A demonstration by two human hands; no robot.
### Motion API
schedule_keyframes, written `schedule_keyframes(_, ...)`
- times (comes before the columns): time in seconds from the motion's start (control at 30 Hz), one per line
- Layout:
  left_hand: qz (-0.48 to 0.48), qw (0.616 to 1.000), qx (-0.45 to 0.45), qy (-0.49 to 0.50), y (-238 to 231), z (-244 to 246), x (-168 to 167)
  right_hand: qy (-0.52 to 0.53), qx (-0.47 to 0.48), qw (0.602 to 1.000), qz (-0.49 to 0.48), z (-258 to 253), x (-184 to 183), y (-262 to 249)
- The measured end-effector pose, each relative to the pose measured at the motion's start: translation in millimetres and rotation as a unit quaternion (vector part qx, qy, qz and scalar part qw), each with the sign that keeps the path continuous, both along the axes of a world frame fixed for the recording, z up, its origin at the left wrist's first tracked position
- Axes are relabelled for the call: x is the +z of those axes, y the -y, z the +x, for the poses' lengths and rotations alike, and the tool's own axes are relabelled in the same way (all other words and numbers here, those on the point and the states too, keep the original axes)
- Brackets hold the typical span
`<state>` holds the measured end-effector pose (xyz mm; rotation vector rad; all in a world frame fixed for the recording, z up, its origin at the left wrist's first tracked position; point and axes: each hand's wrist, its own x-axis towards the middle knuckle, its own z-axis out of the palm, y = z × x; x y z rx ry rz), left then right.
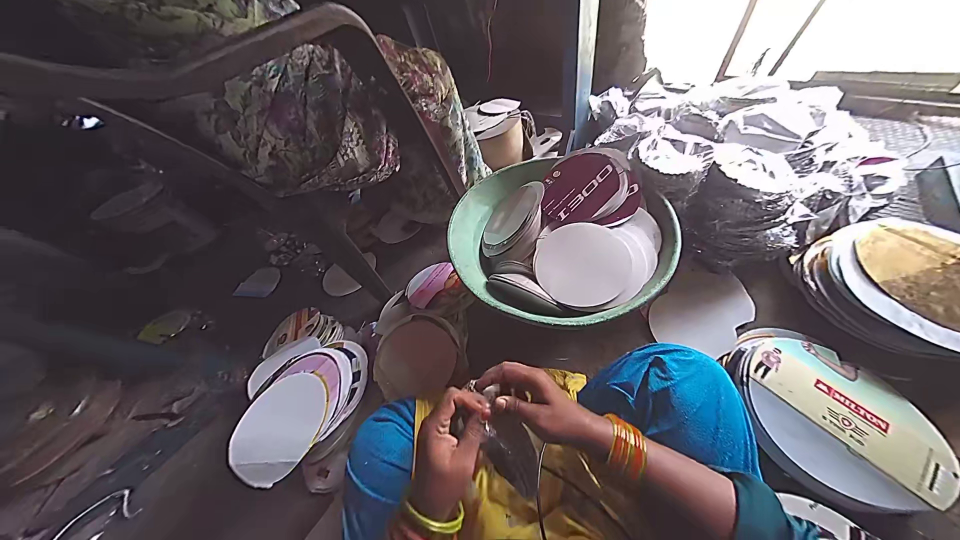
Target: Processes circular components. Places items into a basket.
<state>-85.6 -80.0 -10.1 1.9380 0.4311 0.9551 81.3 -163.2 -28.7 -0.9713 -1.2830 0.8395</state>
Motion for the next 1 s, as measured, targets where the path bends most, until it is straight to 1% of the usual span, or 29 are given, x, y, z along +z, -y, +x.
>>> schedule_keyframes(0.07,0.022,0.999,-0.044,-0.009,-10.7,-3.1,5.0,0.064,0.003,0.998,0.018,4.3,-2.2,-0.9)
schedule_keyframes(0.1,0.037,0.998,-0.052,-0.018,-12.9,-3.6,6.2,0.092,-0.008,0.995,0.025,4.8,-2.6,-1.2)
schedule_keyframes(0.2,0.085,0.994,-0.039,-0.048,-10.6,-4.9,5.7,0.161,-0.05,0.985,0.042,4.3,-3.7,-1.4)
schedule_keyframes(0.27,0.112,0.992,-0.025,-0.055,-7.4,-7.0,4.0,0.182,-0.056,0.98,0.06,4.2,-5.2,-1.0)
schedule_keyframes(0.3,0.11,0.993,-0.013,-0.051,-5.2,-8.4,2.5,0.18,-0.058,0.979,0.072,3.0,-6.7,-0.6)
schedule_keyframes(0.37,0.051,0.998,0.026,-0.031,3.2,-9.0,1.4,0.164,-0.077,0.979,0.095,-4.4,-9.9,0.5)
schedule_keyframes(0.43,-0.059,0.996,0.069,-0.02,12.7,-7.8,4.5,0.181,-0.135,0.966,0.128,-17.1,-11.0,0.5)
schedule_keyframes(0.5,-0.153,0.983,0.096,-0.038,15.2,-7.3,6.5,0.24,-0.18,0.939,0.167,-23.5,-14.6,-1.4)
schedule_keyframes(0.53,-0.171,0.979,0.095,-0.06,13.8,-8.1,6.9,0.275,-0.19,0.925,0.182,-23.3,-16.2,-1.8)
schedule_keyframes(0.57,-0.17,0.978,0.082,-0.085,10.6,-9.9,6.6,0.306,-0.194,0.912,0.193,-22.0,-17.9,-2.0)
schedule_keyframes(0.6,-0.151,0.98,0.063,-0.113,7.2,-12.6,6.6,0.332,-0.194,0.902,0.198,-20.6,-19.7,-2.0)
schedule_keyframes(0.67,-0.07,0.982,0.041,-0.169,3.5,-16.7,8.6,0.352,-0.191,0.896,0.193,-19.7,-20.6,-1.2)
schedule_keyframes(0.73,0.066,0.974,0.059,-0.21,6.2,-18.5,8.6,0.353,-0.188,0.899,0.176,-21.5,-19.9,-0.7)
schedule_keyframes(0.8,0.221,0.949,0.096,-0.203,10.8,-16.9,3.8,0.349,-0.179,0.906,0.158,-22.4,-20.1,-1.6)
schedule_keyframes(0.83,0.275,0.935,0.113,-0.196,13.1,-15.8,0.8,0.343,-0.172,0.912,0.147,-22.4,-20.6,-2.2)
schedule_keyframes(0.9,0.338,0.913,0.14,-0.182,17.8,-15.2,-5.3,0.328,-0.151,0.926,0.112,-21.5,-20.2,-1.9)
schedule_keyframes(0.97,0.362,0.904,0.151,-0.172,20.3,-15.5,-8.1,0.334,-0.142,0.927,0.092,-20.1,-18.7,-0.4)
schedule_keyframes(1.0,0.36,0.905,0.148,-0.171,20.7,-15.9,-7.7,0.345,-0.146,0.923,0.092,-20.3,-17.9,0.5)
